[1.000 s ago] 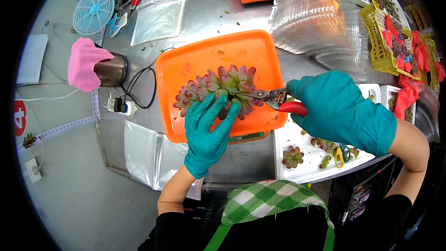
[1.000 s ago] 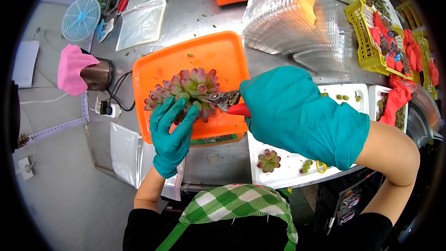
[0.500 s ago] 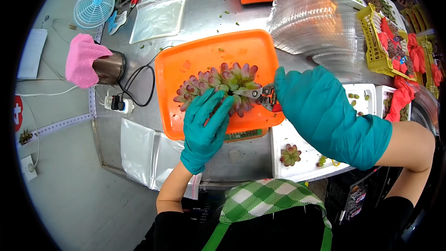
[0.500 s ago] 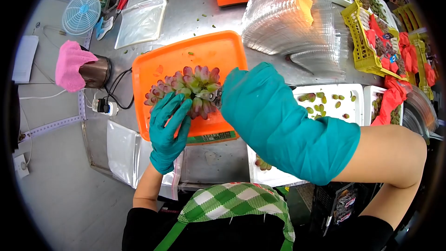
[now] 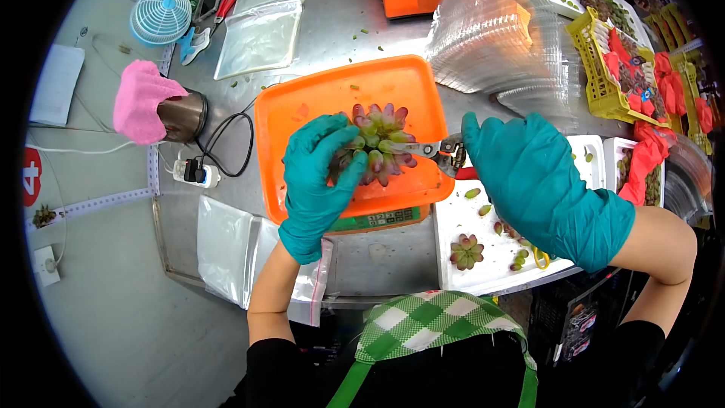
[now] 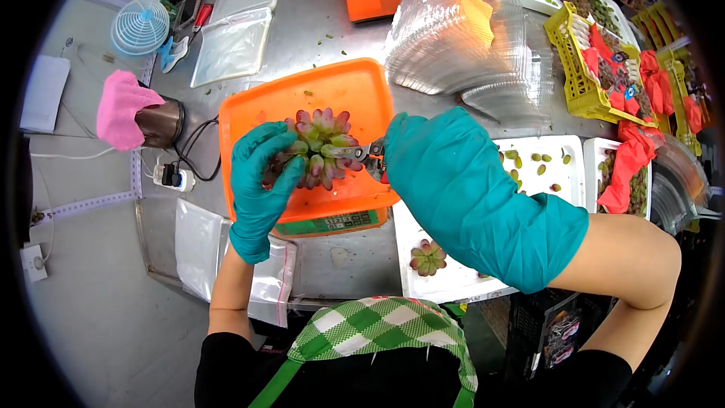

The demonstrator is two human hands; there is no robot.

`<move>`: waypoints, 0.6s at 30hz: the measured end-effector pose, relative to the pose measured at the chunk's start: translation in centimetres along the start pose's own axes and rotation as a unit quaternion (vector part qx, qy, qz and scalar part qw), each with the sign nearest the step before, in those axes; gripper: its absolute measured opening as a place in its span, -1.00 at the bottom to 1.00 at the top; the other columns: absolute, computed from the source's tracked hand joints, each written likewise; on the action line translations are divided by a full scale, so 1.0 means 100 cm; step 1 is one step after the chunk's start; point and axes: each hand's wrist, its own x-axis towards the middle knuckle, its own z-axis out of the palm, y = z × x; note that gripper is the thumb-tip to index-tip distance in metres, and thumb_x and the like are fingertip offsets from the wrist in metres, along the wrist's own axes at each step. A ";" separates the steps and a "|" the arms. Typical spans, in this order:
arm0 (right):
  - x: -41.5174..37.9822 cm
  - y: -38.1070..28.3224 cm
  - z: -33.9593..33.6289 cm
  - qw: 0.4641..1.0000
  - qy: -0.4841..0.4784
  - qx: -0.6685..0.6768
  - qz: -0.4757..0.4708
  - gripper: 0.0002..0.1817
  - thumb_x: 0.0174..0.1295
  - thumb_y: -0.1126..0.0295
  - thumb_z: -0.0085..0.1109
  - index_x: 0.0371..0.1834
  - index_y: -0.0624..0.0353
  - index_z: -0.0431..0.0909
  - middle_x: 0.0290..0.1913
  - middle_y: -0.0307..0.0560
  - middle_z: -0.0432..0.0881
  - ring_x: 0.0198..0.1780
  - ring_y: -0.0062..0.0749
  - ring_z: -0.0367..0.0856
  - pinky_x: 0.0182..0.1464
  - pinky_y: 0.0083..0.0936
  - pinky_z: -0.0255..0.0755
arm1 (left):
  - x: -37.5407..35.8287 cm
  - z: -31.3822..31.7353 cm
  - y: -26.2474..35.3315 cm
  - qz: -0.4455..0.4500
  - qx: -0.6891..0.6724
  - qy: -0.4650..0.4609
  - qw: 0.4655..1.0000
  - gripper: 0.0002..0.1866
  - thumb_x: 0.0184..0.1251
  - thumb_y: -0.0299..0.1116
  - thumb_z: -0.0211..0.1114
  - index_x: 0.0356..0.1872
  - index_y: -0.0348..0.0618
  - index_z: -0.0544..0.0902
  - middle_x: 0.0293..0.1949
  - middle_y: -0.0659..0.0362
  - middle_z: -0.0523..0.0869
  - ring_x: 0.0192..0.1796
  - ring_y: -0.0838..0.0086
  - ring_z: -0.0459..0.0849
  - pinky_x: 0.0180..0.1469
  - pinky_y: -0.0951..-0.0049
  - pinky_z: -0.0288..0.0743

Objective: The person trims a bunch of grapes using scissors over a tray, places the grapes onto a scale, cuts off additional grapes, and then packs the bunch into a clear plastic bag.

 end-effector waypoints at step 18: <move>0.011 0.007 0.005 0.998 0.045 0.008 -0.041 -0.60 -0.02 0.49 -0.04 -0.05 0.41 0.33 -0.49 -0.11 0.34 -0.47 -0.33 0.35 -0.40 -0.43 0.20 | 0.000 -0.010 -0.007 0.000 0.037 -0.015 0.999 -0.70 -0.04 -0.44 0.27 -0.19 -0.19 0.57 -0.16 0.04 0.54 -0.08 0.19 0.48 -0.02 0.30 0.34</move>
